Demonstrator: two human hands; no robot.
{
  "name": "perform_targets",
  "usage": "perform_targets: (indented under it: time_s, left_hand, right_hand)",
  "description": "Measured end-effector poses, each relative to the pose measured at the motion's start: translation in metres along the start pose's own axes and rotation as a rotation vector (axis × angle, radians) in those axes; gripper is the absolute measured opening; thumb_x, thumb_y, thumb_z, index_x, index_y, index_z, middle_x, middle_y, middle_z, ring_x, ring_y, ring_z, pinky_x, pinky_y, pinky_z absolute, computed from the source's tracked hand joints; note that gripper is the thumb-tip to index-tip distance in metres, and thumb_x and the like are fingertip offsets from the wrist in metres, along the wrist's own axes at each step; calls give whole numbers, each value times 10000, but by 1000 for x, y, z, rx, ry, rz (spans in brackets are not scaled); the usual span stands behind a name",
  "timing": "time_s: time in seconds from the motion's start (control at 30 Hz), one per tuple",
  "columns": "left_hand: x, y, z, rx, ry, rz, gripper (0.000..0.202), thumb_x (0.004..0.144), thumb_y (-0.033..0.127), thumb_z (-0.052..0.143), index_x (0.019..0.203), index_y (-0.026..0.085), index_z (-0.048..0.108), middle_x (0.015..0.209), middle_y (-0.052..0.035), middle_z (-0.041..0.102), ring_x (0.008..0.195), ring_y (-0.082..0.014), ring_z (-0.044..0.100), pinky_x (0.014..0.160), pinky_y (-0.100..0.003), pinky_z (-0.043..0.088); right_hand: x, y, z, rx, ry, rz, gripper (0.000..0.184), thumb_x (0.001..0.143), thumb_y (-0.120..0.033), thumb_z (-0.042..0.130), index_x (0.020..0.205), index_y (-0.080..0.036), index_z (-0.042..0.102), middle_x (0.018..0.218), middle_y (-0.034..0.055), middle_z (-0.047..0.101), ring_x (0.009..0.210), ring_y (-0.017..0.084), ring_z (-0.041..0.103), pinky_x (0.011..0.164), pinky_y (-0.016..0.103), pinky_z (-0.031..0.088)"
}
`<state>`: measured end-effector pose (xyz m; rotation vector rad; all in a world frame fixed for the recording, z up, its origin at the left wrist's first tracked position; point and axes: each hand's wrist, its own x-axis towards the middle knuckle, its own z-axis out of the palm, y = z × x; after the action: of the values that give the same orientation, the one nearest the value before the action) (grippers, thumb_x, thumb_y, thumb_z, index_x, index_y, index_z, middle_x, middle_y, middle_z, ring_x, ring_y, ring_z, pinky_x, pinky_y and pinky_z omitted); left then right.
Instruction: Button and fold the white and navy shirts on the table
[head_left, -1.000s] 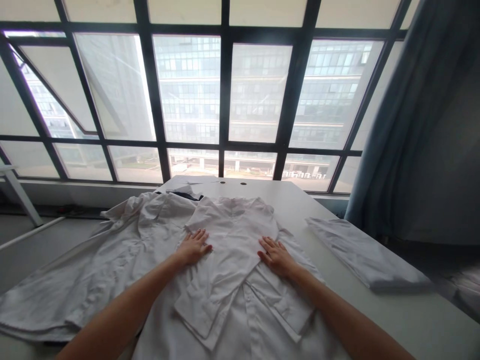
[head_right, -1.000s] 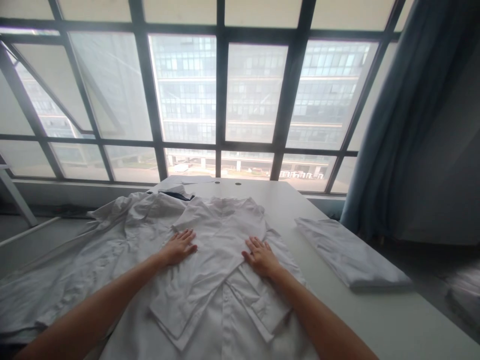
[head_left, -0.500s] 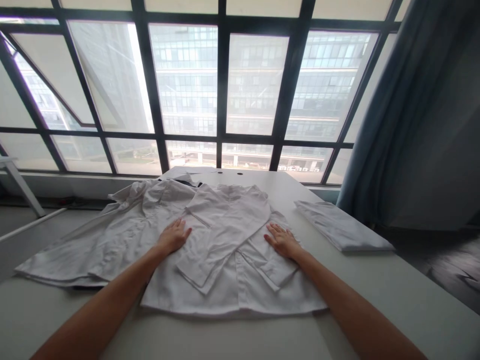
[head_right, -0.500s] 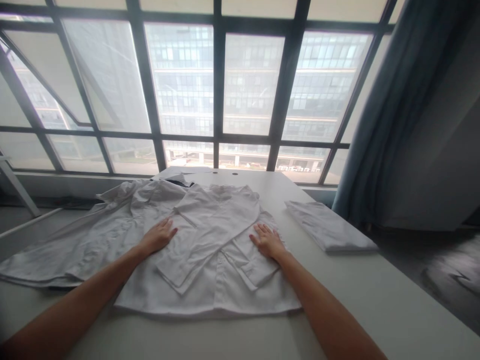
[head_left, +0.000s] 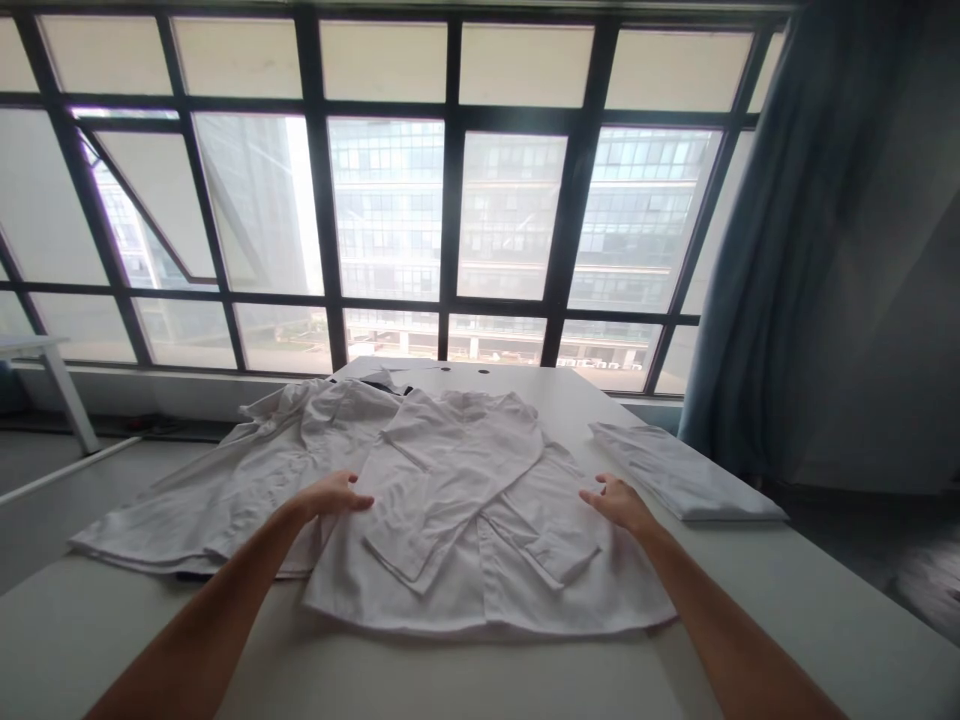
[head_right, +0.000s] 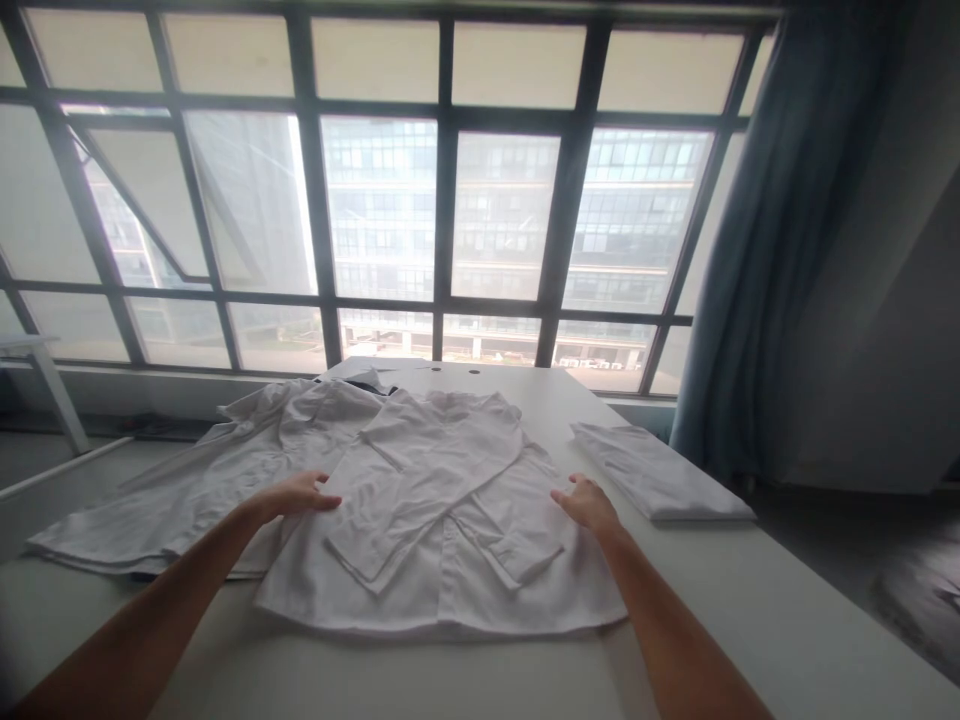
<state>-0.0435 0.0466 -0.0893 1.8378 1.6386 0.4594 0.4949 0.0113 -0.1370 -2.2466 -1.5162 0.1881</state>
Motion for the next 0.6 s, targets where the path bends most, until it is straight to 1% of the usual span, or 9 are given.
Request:
perform_targets:
  time_s: [0.07,0.1,0.2,0.23,0.3,0.4,0.47,0.53,0.6]
  left_hand:
    - [-3,3,-3,24,-65,37,375,576,455,728,809,162,698,835,-52,739,889,-301,683,710,-306,526]
    - [-4,6,-4,68,-44,52,332,582,447,710,761,169,683,806,-43,730,871,-290,678,705,-298,518]
    - [-6,16,-3,240,126,68,259,617,417,647,691,171,620,746,-31,686,822,-253,661,682,-273,495]
    - [-7,19,-3,281,151,58,256,634,418,627,680,168,600,730,-34,670,802,-244,656,664,-268,490]
    - [-12,24,-1,291,69,-6,292,664,452,601,701,163,586,693,-37,643,735,-233,650,598,-266,486]
    - [-25,29,-5,173,-237,-147,407,649,541,634,782,158,608,664,-38,639,628,-214,639,503,-259,488]
    - [-34,37,-11,127,-352,-165,458,630,587,659,780,156,621,651,-43,642,596,-197,632,482,-245,491]
    - [-40,52,-18,154,-367,-131,447,657,590,648,736,151,622,619,-47,632,572,-185,622,479,-240,491]
    - [-42,78,-17,220,-295,-34,387,714,534,619,687,148,609,577,-45,616,529,-181,604,475,-256,491]
  right_hand:
    - [0,1,-3,72,-29,27,610,755,-424,671,1251,-70,630,1164,193,701,1071,319,671,910,369,507]
    - [-1,1,-5,111,-44,40,607,739,-416,683,1234,-68,638,1156,188,705,1057,317,677,896,365,512]
    - [-7,-1,-14,232,-111,53,522,694,-356,708,1124,-62,687,1079,168,729,1000,304,691,843,336,519]
    - [-11,-2,-17,273,-151,50,474,677,-333,715,1067,-62,706,1043,162,738,979,302,694,825,326,518]
    - [-17,-6,-26,335,-235,28,382,653,-298,723,960,-71,732,968,146,751,926,293,699,785,308,513]
    - [-26,-11,-37,378,-306,2,295,629,-268,731,865,-91,747,891,125,757,850,277,700,730,295,504]
    - [-29,-14,-42,381,-314,-18,264,632,-258,726,839,-96,752,888,124,757,832,272,697,704,289,500]
    - [-30,-15,-44,383,-314,-35,244,646,-247,715,832,-94,754,900,128,758,833,269,696,695,283,497]
    - [-31,-16,-45,391,-313,-39,233,663,-239,703,837,-92,751,908,128,759,837,263,695,698,280,499]
